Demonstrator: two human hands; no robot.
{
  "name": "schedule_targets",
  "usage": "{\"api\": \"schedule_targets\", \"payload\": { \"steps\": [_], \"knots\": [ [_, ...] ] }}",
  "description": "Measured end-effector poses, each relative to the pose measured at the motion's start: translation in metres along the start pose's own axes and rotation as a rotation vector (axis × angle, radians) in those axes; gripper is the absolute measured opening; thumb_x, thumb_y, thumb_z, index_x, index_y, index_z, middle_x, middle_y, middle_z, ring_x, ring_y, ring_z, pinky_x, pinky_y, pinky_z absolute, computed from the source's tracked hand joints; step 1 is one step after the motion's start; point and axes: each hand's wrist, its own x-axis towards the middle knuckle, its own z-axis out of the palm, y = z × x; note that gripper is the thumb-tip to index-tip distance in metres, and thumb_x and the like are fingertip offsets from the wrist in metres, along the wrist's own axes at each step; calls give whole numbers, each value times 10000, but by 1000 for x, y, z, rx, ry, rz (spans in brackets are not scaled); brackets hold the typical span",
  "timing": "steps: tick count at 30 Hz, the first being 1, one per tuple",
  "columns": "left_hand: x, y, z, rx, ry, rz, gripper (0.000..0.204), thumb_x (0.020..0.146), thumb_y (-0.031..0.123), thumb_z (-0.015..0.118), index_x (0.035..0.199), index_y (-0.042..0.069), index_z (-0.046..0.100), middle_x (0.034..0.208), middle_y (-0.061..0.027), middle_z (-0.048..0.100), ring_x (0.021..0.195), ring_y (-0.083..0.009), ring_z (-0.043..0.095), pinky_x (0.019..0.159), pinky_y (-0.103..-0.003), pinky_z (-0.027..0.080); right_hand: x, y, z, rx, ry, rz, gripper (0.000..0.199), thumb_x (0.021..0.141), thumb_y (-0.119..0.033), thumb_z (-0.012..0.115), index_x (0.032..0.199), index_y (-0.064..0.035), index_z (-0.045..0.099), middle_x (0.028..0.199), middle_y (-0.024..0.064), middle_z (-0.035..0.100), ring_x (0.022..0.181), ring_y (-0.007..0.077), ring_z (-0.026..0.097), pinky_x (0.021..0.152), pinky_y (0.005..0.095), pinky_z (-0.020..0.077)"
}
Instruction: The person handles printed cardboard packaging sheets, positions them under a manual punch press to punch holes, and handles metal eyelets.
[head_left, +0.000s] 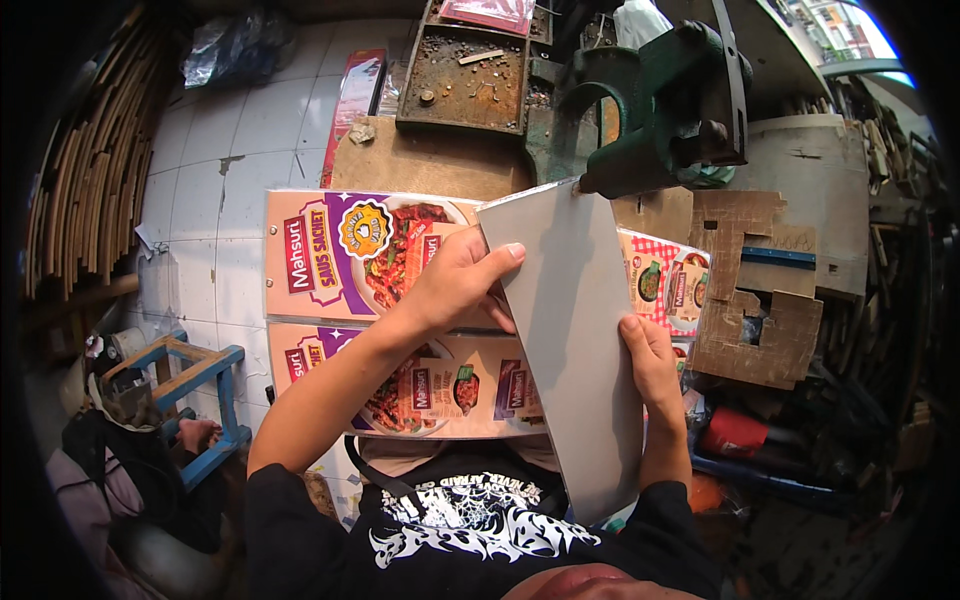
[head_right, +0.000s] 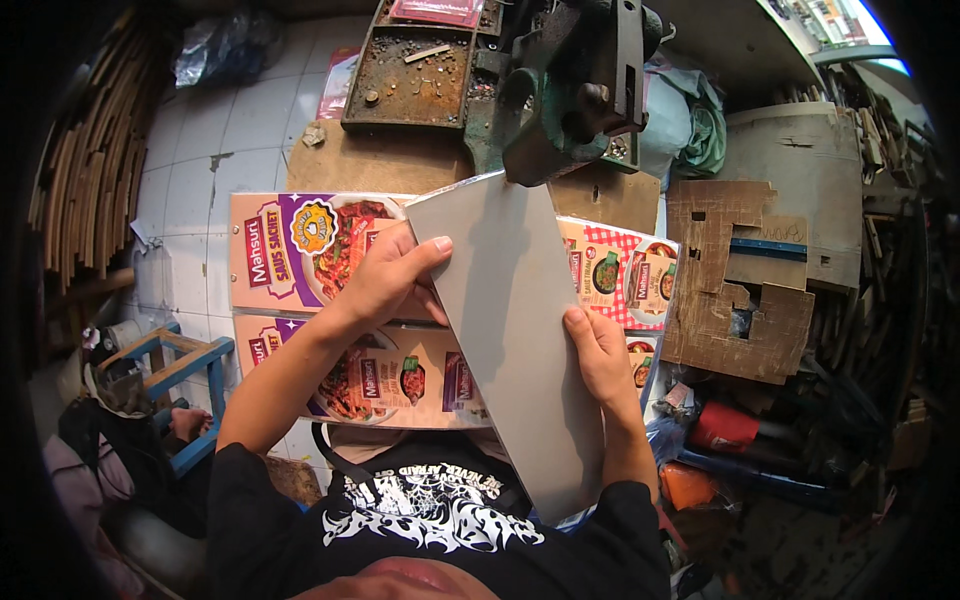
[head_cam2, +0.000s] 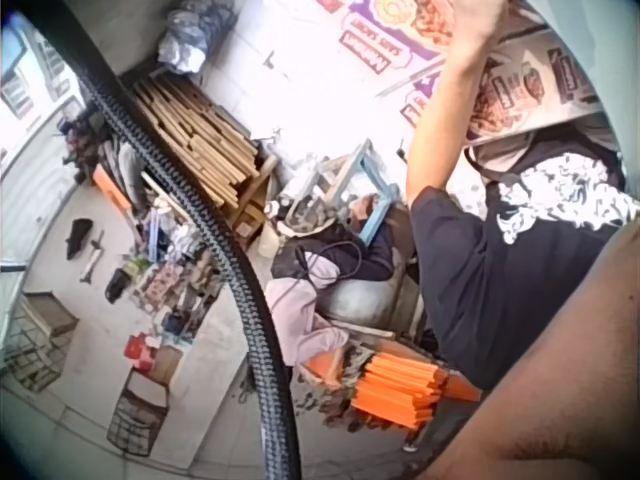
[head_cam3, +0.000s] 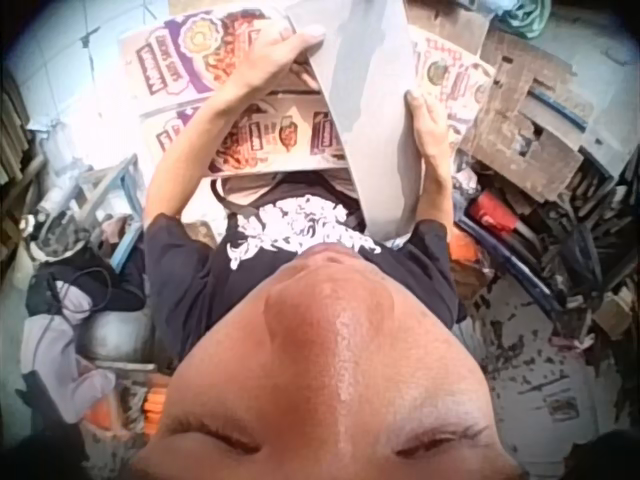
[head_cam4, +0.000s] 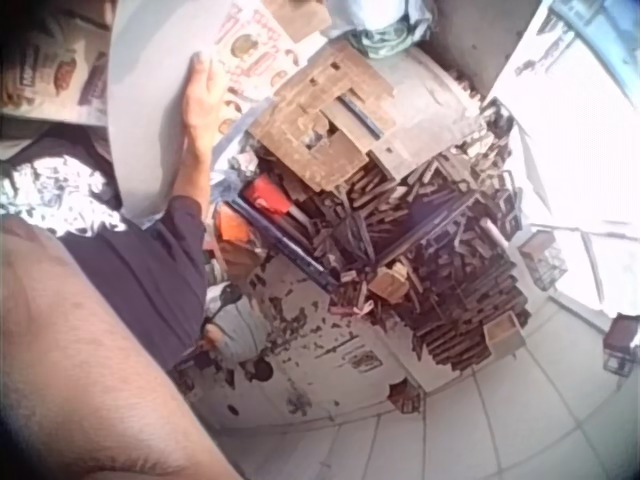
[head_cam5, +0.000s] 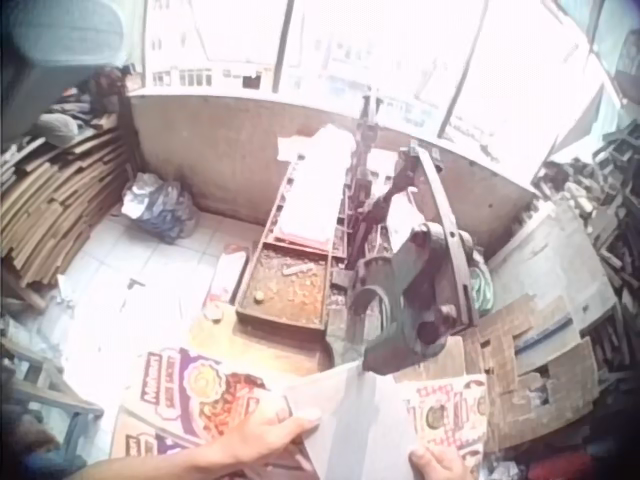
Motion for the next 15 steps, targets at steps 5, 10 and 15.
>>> {"api": "schedule_targets", "payload": {
  "steps": [5, 10, 15],
  "knots": [
    [0, -1, 2, -17, 14, 10, 429, 1009, 293, 507, 1221, -80, 521, 983, -185, 691, 760, -233, 726, 564, -289, 619, 1, 5, -3, -14, -5, 5, 430, 1061, -343, 462, 977, 36, 646, 828, -7, 642, 727, 48, 552, 642, 208, 439],
    [1, -1, 2, -47, 8, 10, 412, 1008, 278, 503, 1212, -79, 529, 966, -178, 691, 746, -226, 726, 551, -277, 617, 1, -5, 2, -12, 11, -36, 420, 1063, -340, 458, 952, 24, 637, 810, -16, 626, 700, 42, 525, 616, 217, 419],
    [1, -1, 1, -35, 6, 47, 404, 1002, 275, 509, 1186, -83, 546, 923, -171, 695, 709, -216, 722, 533, -266, 613, -2, 9, -1, -32, 13, -25, 431, 1065, -359, 454, 958, 18, 633, 808, -30, 610, 708, 34, 513, 628, 210, 411]
  ]
}}
